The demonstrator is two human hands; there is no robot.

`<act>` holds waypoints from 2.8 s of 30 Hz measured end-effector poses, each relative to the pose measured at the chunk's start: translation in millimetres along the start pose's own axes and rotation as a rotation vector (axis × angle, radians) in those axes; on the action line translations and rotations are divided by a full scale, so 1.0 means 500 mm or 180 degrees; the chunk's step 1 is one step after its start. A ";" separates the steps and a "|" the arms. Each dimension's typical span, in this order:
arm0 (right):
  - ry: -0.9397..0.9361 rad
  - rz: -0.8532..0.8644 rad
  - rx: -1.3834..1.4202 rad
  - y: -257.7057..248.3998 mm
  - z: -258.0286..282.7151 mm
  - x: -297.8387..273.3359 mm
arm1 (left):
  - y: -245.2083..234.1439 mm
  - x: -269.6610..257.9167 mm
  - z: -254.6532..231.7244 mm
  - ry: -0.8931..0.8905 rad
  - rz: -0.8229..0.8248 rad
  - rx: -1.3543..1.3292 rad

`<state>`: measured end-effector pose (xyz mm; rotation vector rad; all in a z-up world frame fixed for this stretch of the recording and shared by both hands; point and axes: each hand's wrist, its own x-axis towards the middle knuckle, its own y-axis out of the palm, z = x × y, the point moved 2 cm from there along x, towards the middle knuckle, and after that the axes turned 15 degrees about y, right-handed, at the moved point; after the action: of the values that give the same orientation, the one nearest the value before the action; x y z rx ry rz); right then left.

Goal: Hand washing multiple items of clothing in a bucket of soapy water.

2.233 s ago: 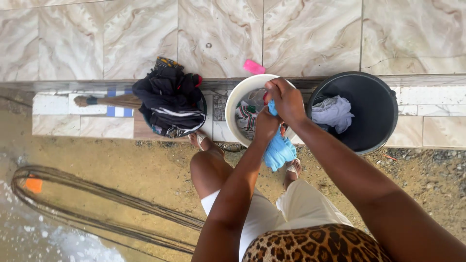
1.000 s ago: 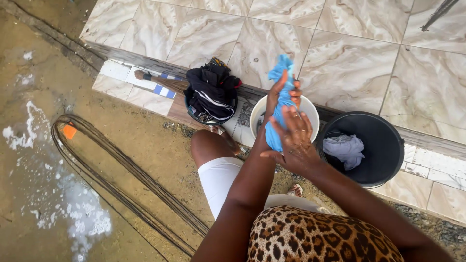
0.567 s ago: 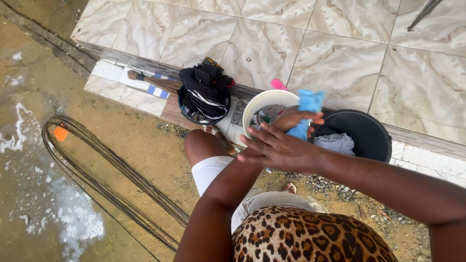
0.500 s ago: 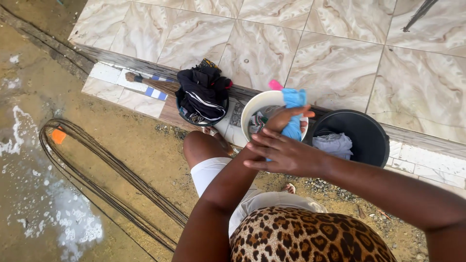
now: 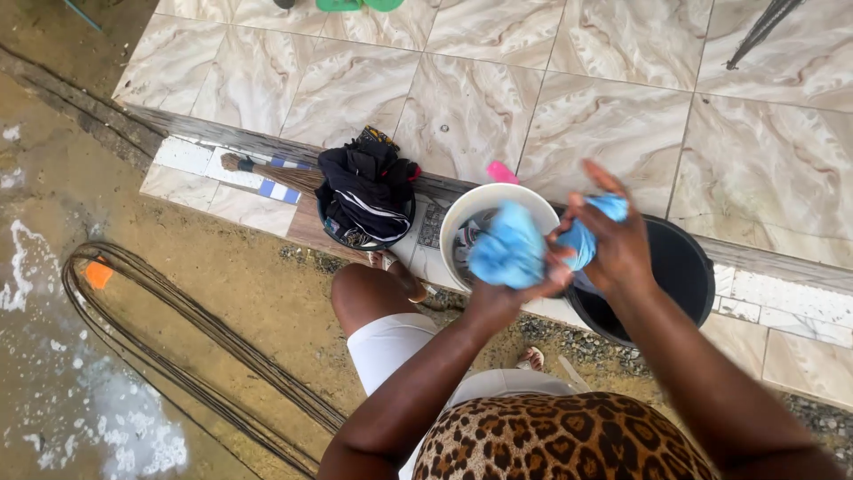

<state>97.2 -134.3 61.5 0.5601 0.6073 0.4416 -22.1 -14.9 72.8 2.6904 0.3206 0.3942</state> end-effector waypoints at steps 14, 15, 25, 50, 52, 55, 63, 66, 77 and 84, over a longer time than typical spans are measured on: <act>0.0932 0.0718 -0.4242 0.078 -0.099 0.172 | 0.030 0.049 0.174 0.1091 0.3621 0.3377; 0.0838 0.0665 -0.4355 0.067 -0.120 0.189 | 0.022 0.056 0.196 0.0893 0.3780 0.3594; -0.0695 0.0476 -0.4959 -0.016 -0.252 0.286 | -0.053 0.019 0.469 0.0787 0.3436 0.3526; 0.0406 -0.1020 -0.1150 -0.316 -0.146 0.165 | -0.087 0.089 0.342 -0.0815 0.0981 0.1163; 0.0107 -0.1161 -0.1231 -0.286 -0.072 0.090 | -0.081 0.110 0.405 -0.0707 0.0538 0.0492; -0.0477 -0.1322 -0.1647 -0.266 -0.006 -0.002 | -0.074 0.093 0.546 -0.0866 -0.0177 -0.0473; -0.1474 -0.1943 -0.4399 -0.467 -0.079 0.051 | -0.070 0.000 0.680 -0.2799 0.0878 0.0437; -0.1085 -0.2107 -0.4940 -0.551 -0.189 0.094 | -0.210 -0.029 0.711 -0.2780 0.0540 0.0689; 0.0156 -0.0502 -0.3621 -0.372 -0.489 0.462 | -0.501 0.078 0.484 -0.2249 -0.1277 -0.0342; -0.1105 -0.0679 -0.5450 -0.408 -0.650 0.639 | -0.550 0.098 0.597 -0.2164 -0.1526 -0.0844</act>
<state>171.4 -2.0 -414.2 -1.0421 -0.1769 0.4884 73.1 139.0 -293.9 2.2168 0.6228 -0.5654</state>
